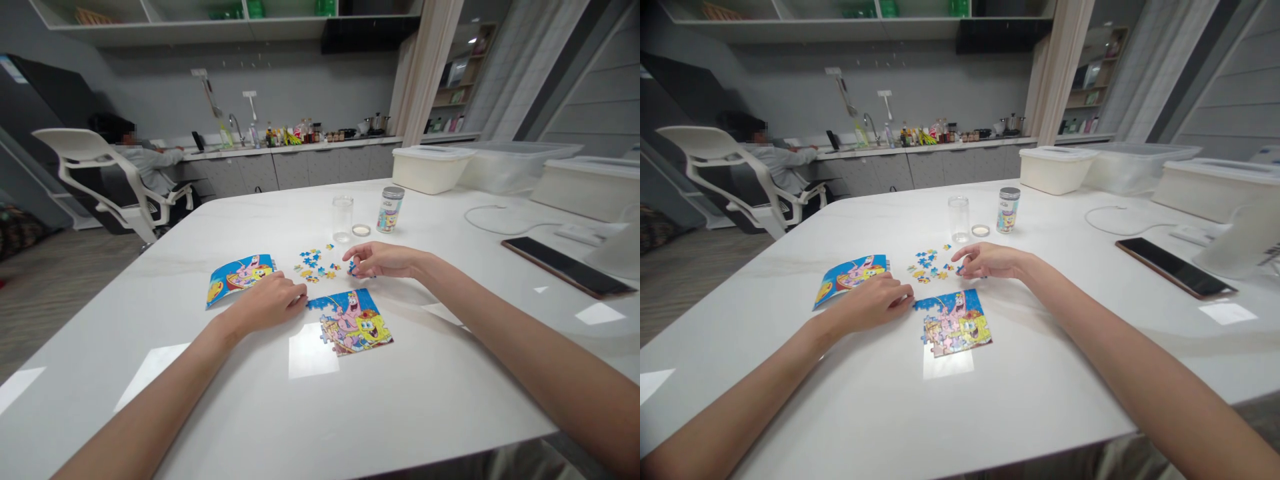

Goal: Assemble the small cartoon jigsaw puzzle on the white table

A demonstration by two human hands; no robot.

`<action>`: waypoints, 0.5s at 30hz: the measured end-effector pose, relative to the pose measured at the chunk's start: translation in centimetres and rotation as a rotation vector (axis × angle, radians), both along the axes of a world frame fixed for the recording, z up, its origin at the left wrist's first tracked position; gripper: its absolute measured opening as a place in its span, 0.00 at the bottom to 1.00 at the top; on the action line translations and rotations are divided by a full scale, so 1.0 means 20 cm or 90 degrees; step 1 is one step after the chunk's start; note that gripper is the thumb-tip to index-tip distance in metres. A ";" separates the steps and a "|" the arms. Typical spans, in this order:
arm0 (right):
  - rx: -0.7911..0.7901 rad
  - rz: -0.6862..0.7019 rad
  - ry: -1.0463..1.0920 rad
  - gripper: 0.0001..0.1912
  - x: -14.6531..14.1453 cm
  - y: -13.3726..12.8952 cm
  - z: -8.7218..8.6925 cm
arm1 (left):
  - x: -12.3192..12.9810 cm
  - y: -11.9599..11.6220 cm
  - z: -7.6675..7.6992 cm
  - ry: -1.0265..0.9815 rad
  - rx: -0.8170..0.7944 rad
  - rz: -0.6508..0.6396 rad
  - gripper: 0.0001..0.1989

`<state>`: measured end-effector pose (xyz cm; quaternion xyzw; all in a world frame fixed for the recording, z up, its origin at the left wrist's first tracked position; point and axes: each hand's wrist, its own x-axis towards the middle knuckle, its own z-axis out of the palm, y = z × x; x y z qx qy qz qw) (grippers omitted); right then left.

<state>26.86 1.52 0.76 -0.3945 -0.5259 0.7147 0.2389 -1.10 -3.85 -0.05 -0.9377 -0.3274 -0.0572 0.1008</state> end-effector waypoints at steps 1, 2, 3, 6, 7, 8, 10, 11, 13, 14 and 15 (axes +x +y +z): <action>-0.004 -0.007 0.002 0.17 0.00 0.00 0.00 | 0.00 0.00 0.00 0.000 -0.003 0.001 0.14; -0.010 -0.010 0.000 0.16 -0.01 -0.01 0.01 | 0.00 0.00 0.00 0.001 -0.006 0.002 0.14; -0.016 -0.010 -0.006 0.16 -0.01 -0.01 0.01 | 0.00 0.00 0.00 0.001 -0.009 0.004 0.13; -0.025 0.006 -0.029 0.15 -0.02 -0.02 0.02 | 0.00 0.00 0.00 -0.002 -0.022 0.003 0.13; -0.024 0.013 -0.035 0.15 -0.02 -0.02 0.02 | 0.00 0.00 0.00 -0.005 -0.026 0.002 0.13; -0.022 0.019 -0.041 0.14 -0.02 -0.03 0.03 | 0.00 -0.01 0.00 -0.007 -0.028 0.001 0.13; -0.014 0.027 -0.056 0.14 -0.03 -0.03 0.03 | 0.00 -0.01 0.00 -0.009 -0.029 0.000 0.13; -0.006 0.029 -0.063 0.13 -0.03 -0.03 0.03 | 0.01 -0.01 0.00 -0.009 -0.030 -0.001 0.13; 0.013 0.027 -0.077 0.12 -0.03 -0.03 0.04 | 0.01 -0.01 0.00 -0.010 -0.032 -0.004 0.13; 0.023 0.025 -0.081 0.12 -0.03 -0.03 0.04 | 0.00 -0.01 0.00 -0.012 -0.032 -0.005 0.13; 0.029 0.024 -0.082 0.11 -0.04 -0.03 0.04 | 0.00 -0.01 0.00 -0.015 -0.032 -0.006 0.13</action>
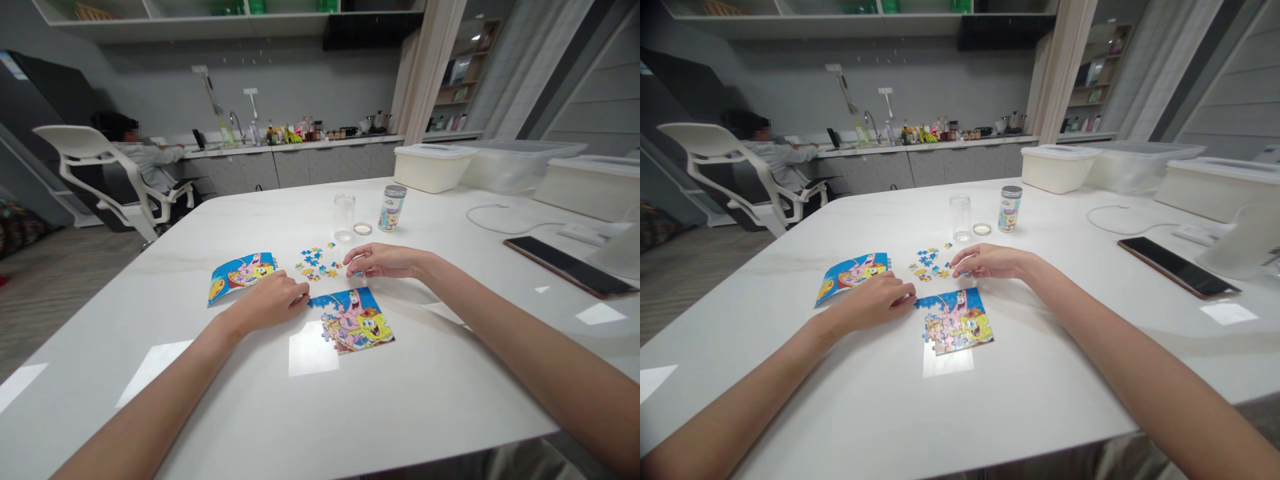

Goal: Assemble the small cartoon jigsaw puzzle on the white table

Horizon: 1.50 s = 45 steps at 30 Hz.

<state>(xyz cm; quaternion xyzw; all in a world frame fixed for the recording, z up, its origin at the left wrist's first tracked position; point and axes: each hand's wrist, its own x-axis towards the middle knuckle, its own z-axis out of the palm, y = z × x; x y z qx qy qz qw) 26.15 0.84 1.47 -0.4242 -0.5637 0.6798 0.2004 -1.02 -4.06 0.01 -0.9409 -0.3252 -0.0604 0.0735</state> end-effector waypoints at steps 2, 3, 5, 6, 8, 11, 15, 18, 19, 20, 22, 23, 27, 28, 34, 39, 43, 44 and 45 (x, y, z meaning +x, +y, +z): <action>0.007 0.001 0.000 0.10 0.00 0.00 0.00 | 0.00 0.00 0.00 0.000 0.001 0.000 0.13; 0.008 0.002 0.000 0.10 0.00 0.00 0.00 | 0.00 0.00 0.00 0.004 0.000 0.002 0.13; 0.006 0.006 -0.009 0.10 0.00 0.00 -0.01 | 0.00 0.00 0.00 0.013 -0.005 0.006 0.13; 0.004 0.010 -0.017 0.10 0.00 0.00 -0.01 | 0.01 0.00 0.00 0.017 -0.007 0.008 0.13; 0.007 0.016 -0.028 0.09 0.00 0.00 0.00 | 0.01 0.00 0.00 0.019 -0.010 0.010 0.13; 0.009 0.030 -0.019 0.08 -0.01 -0.01 0.01 | 0.00 0.00 0.00 0.015 -0.003 0.007 0.12; 0.014 0.028 -0.004 0.09 -0.02 -0.01 0.00 | 0.00 0.00 0.00 0.014 0.003 0.005 0.12; 0.019 0.005 0.009 0.10 -0.01 0.00 -0.01 | 0.00 0.00 0.00 0.014 -0.003 0.005 0.12; 0.015 0.000 0.011 0.10 -0.01 0.00 -0.01 | 0.00 0.00 0.00 0.012 -0.005 0.004 0.12; 0.008 -0.005 0.011 0.11 -0.01 0.01 -0.02 | 0.00 0.00 0.00 0.008 -0.008 0.002 0.12; -0.003 -0.021 0.005 0.13 0.00 0.01 -0.01 | 0.00 0.00 0.00 -0.002 -0.013 -0.001 0.12; -0.008 -0.032 0.003 0.13 0.00 0.02 -0.01 | 0.00 0.00 0.00 -0.008 -0.016 -0.001 0.12; -0.032 -0.080 0.014 0.09 0.00 0.02 -0.01 | 0.00 0.00 0.00 -0.007 -0.010 0.002 0.12; -0.036 -0.090 0.022 0.06 -0.01 0.02 -0.01 | 0.00 0.00 0.00 -0.002 -0.005 0.002 0.12; -0.023 -0.099 0.086 0.16 0.00 0.02 -0.02 | 0.00 0.00 0.01 0.013 0.000 0.002 0.13; 0.018 -0.088 0.076 0.18 0.00 0.02 -0.02 | 0.00 0.01 0.00 0.011 0.008 -0.004 0.13; 0.143 -0.111 -0.022 0.15 0.00 0.03 -0.03 | 0.01 0.01 0.00 0.017 0.015 0.001 0.13; 0.204 -0.117 -0.066 0.14 0.01 0.04 -0.04 | 0.01 0.00 0.00 0.019 0.014 0.002 0.13; 0.264 -0.114 -0.114 0.14 0.01 0.05 -0.05 | 0.01 0.00 0.00 0.022 0.013 0.003 0.13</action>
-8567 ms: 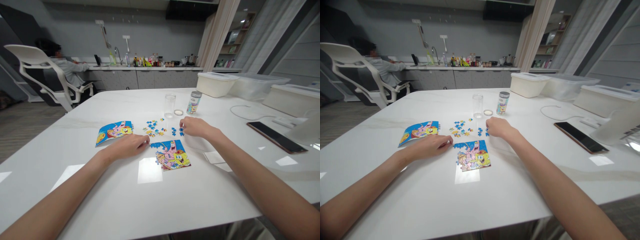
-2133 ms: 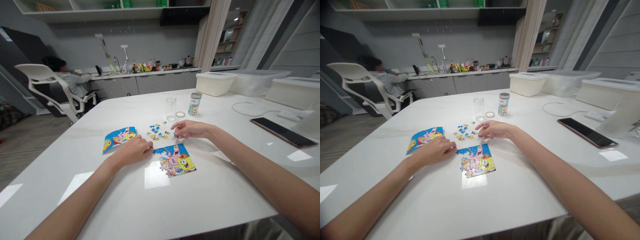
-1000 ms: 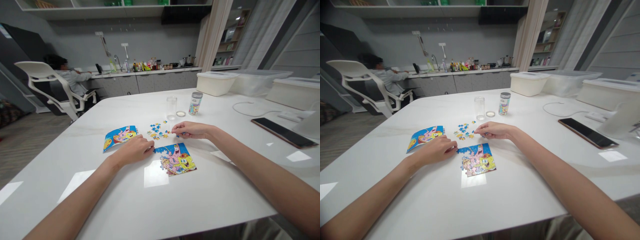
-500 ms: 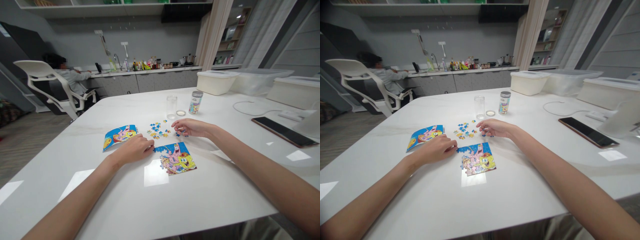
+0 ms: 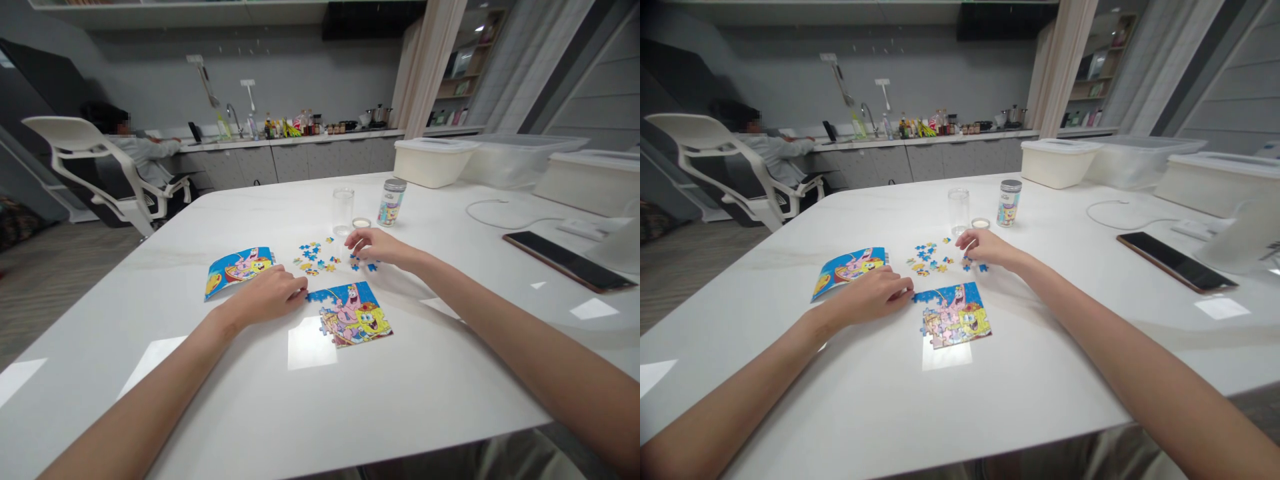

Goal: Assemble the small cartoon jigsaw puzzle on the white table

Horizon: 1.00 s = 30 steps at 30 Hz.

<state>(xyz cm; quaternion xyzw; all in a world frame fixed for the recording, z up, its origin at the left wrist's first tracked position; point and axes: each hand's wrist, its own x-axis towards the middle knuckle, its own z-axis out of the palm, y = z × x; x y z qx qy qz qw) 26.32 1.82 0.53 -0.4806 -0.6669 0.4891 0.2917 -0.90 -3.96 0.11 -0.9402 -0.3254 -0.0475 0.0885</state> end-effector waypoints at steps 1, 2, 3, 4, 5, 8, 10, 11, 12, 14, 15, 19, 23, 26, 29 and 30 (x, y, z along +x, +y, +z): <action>0.046 0.006 -0.052 0.13 0.00 0.01 -0.01 | 0.00 0.00 0.00 0.003 -0.002 0.002 0.14; 0.083 0.017 -0.099 0.12 0.01 0.02 -0.02 | 0.00 0.00 0.00 0.006 -0.005 0.003 0.14; 0.109 0.029 -0.140 0.11 0.01 0.03 -0.03 | 0.00 0.00 0.00 0.008 -0.005 0.005 0.14; 0.128 0.039 -0.172 0.10 0.01 0.04 -0.05 | 0.00 0.00 0.00 0.010 -0.005 0.008 0.14; 0.145 0.046 -0.199 0.10 0.02 0.05 -0.06 | 0.00 0.00 0.00 0.012 -0.005 0.010 0.14; 0.179 0.056 -0.238 0.09 0.02 0.06 -0.07 | 0.00 0.00 0.00 0.014 -0.005 0.012 0.14; 0.187 0.063 -0.240 0.09 0.02 0.05 -0.07 | 0.00 0.00 0.01 0.012 -0.006 0.010 0.13; 0.190 0.064 -0.237 0.10 0.02 0.05 -0.07 | 0.00 0.00 0.01 0.010 -0.005 0.009 0.13; 0.189 0.067 -0.232 0.10 0.02 0.05 -0.07 | 0.00 0.00 0.01 0.009 -0.004 0.008 0.13; 0.182 0.074 -0.217 0.11 0.02 0.05 -0.07 | 0.00 0.00 0.01 0.007 -0.002 0.007 0.13; 0.175 0.077 -0.208 0.11 0.02 0.05 -0.07 | 0.00 0.00 0.01 0.007 -0.001 0.006 0.13; 0.115 0.061 -0.152 0.07 0.00 0.03 -0.05 | 0.00 0.00 0.00 0.009 0.002 0.002 0.14; 0.030 0.039 -0.066 0.06 -0.02 -0.01 -0.02 | 0.00 0.00 0.00 0.008 0.004 -0.002 0.13; -0.025 0.043 0.009 0.07 -0.04 -0.04 0.01 | 0.00 0.00 0.00 0.013 0.002 -0.002 0.13; -0.069 0.051 0.060 0.07 -0.07 -0.07 0.03 | 0.01 -0.01 0.00 0.002 0.006 0.021 0.11; -0.081 0.063 0.074 0.06 -0.08 -0.08 0.04 | 0.02 -0.01 -0.01 -0.011 0.014 0.036 0.11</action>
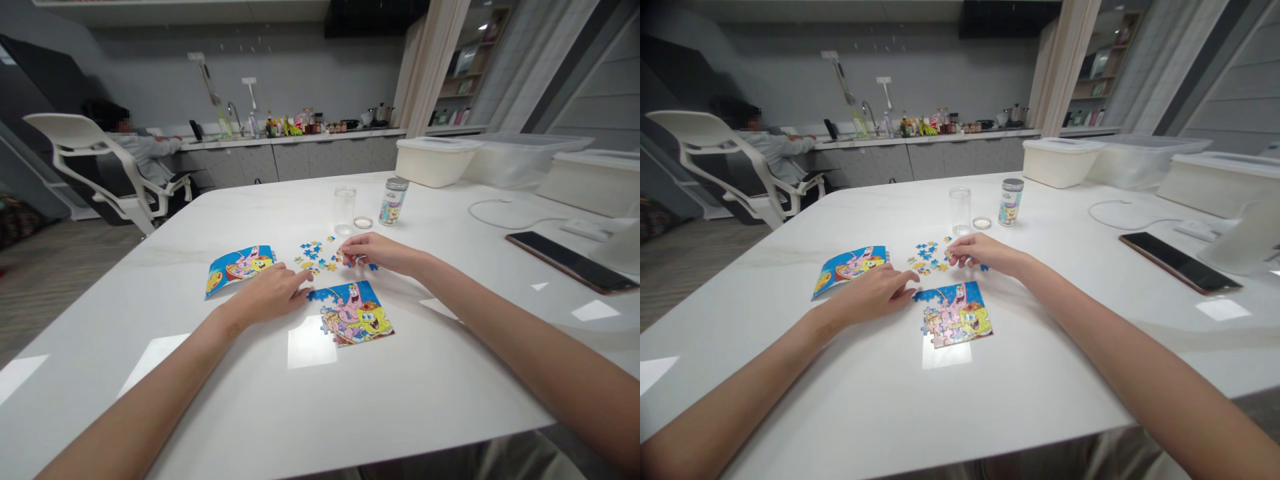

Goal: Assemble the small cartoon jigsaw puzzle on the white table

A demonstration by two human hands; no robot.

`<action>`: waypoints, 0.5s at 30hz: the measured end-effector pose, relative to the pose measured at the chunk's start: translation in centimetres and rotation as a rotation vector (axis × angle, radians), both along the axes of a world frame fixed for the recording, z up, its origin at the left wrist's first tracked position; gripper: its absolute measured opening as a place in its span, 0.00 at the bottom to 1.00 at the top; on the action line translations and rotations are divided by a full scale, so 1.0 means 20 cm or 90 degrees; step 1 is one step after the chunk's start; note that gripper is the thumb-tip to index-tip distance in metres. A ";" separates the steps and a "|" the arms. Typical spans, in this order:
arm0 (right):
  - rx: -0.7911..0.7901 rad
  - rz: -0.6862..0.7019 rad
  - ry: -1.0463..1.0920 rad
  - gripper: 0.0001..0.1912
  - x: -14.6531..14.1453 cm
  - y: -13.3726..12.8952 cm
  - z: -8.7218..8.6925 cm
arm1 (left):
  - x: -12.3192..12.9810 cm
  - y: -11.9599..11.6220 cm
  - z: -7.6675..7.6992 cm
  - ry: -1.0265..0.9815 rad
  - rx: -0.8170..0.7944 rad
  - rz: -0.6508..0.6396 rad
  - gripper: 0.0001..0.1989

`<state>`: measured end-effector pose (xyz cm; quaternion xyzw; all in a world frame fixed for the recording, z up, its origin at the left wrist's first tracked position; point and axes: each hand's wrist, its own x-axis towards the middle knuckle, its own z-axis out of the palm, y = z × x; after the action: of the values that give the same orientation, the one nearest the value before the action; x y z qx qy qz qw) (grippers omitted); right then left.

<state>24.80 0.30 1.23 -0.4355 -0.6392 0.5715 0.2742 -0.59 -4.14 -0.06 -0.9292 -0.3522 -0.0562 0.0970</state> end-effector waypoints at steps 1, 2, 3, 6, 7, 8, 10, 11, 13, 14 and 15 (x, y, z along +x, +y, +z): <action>-0.011 0.014 0.015 0.06 -0.01 -0.01 0.00 | 0.01 0.00 -0.01 -0.017 0.011 0.017 0.12; -0.019 0.029 0.028 0.06 -0.03 -0.02 0.00 | 0.01 0.00 -0.01 -0.037 0.026 0.032 0.16; -0.025 0.043 0.041 0.06 -0.04 -0.03 0.00 | 0.02 -0.01 -0.02 -0.059 0.044 0.043 0.19; -0.020 0.066 0.073 0.07 -0.09 -0.05 -0.02 | 0.04 -0.01 -0.04 -0.132 0.103 0.039 0.21; -0.015 0.068 0.082 0.08 -0.10 -0.06 -0.03 | 0.04 -0.01 -0.05 -0.155 0.123 0.028 0.20; -0.010 0.067 0.088 0.08 -0.12 -0.07 -0.04 | 0.04 -0.01 -0.05 -0.175 0.140 0.018 0.18; -0.003 0.061 0.093 0.08 -0.15 -0.09 -0.05 | 0.05 -0.02 -0.05 -0.206 0.169 -0.003 0.15; -0.003 0.058 0.094 0.07 -0.16 -0.09 -0.06 | 0.05 -0.02 -0.05 -0.217 0.182 -0.013 0.14; -0.008 0.054 0.099 0.05 -0.17 -0.10 -0.06 | 0.06 -0.02 -0.05 -0.223 0.204 -0.032 0.11; -0.011 0.055 0.103 0.05 -0.18 -0.11 -0.06 | 0.06 -0.02 -0.05 -0.220 0.211 -0.041 0.10; -0.016 0.057 0.108 0.06 -0.18 -0.11 -0.06 | 0.06 -0.02 -0.04 -0.215 0.213 -0.047 0.10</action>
<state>21.15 -1.96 0.03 -0.3598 -0.6251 0.6263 0.2960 0.65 -4.61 -0.93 -0.8898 -0.3151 -0.2718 0.1873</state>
